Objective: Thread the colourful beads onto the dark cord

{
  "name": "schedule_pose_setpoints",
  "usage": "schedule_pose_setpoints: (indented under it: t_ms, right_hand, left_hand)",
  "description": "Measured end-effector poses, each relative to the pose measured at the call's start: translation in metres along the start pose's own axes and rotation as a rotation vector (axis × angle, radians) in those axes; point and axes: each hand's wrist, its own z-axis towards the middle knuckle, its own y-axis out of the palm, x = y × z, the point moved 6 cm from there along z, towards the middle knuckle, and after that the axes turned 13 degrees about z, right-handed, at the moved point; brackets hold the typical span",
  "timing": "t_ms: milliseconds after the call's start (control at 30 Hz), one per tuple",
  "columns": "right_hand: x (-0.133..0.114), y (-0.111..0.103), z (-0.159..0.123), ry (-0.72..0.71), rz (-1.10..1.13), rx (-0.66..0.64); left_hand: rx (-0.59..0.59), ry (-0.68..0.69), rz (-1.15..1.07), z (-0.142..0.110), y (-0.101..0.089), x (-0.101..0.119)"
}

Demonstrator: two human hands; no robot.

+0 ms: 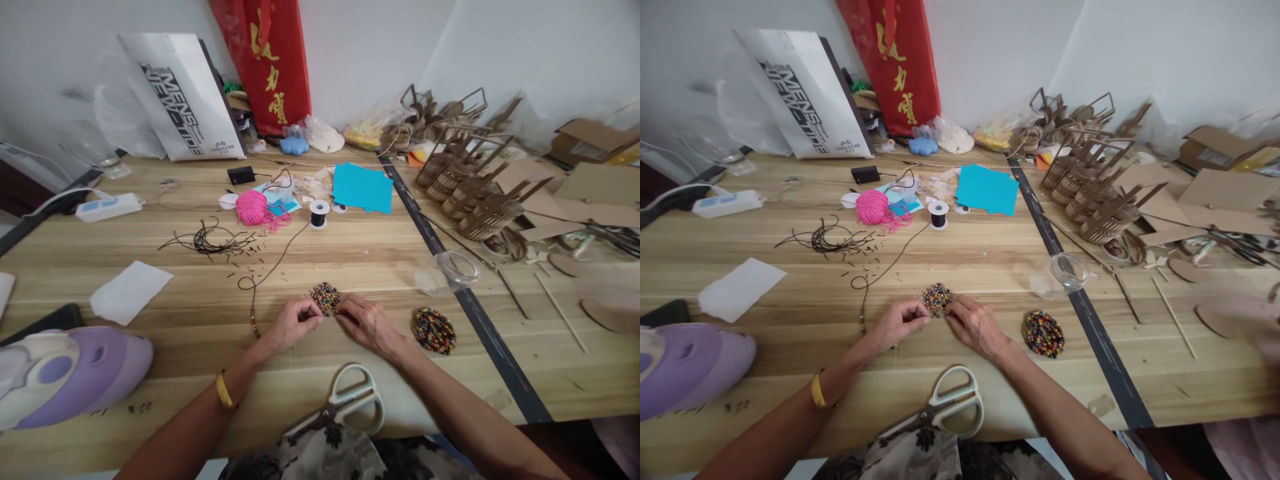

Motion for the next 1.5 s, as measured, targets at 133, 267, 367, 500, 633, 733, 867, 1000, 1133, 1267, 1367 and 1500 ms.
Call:
schedule_pose_setpoints:
  t_ms: [133,267,367,500,633,733,867,1000,1133,1267,1367,1500]
  right_hand:
    - [0.000,0.001,0.000,0.001,-0.010,-0.004]
    - [0.002,0.002,0.000,0.007,-0.009,-0.017]
    - [0.001,0.002,0.000,0.013,-0.020,-0.023]
    - [-0.002,-0.001,0.000,0.030,-0.035,-0.022]
    - [-0.003,-0.004,-0.001,0.031,0.009,-0.011]
    - [-0.002,-0.005,-0.003,0.062,0.116,0.010]
    - [0.009,-0.002,-0.005,0.229,0.396,0.063]
    - [0.015,0.005,-0.004,0.355,0.714,0.077]
    - [0.014,0.008,-0.001,0.378,0.889,0.046]
    - [0.015,0.006,-0.001,0.381,0.940,0.035]
    - [0.015,0.006,-0.001,0.382,0.945,0.023]
    - [0.015,0.006,-0.001,0.389,0.942,0.011]
  left_hand:
    - [0.001,0.015,0.019,0.000,0.002,-0.001]
    - [0.007,0.015,0.032,-0.001,0.001,0.000]
    - [0.017,0.022,0.046,-0.001,0.001,0.001]
    - [0.026,0.028,0.053,-0.001,0.001,0.001]
    - [0.014,0.018,0.046,-0.002,0.002,0.002]
    - [0.019,0.015,0.030,-0.002,0.001,0.005]
    - [0.043,0.025,0.052,-0.004,0.000,0.009]
    - [0.046,0.043,0.066,-0.006,0.003,0.010]
    - [0.055,0.077,0.081,-0.007,0.006,0.011]
    - [0.068,0.087,0.089,-0.007,0.007,0.010]
    - [0.068,0.077,0.085,-0.007,0.008,0.008]
    - [0.086,0.090,0.093,-0.008,0.008,0.007]
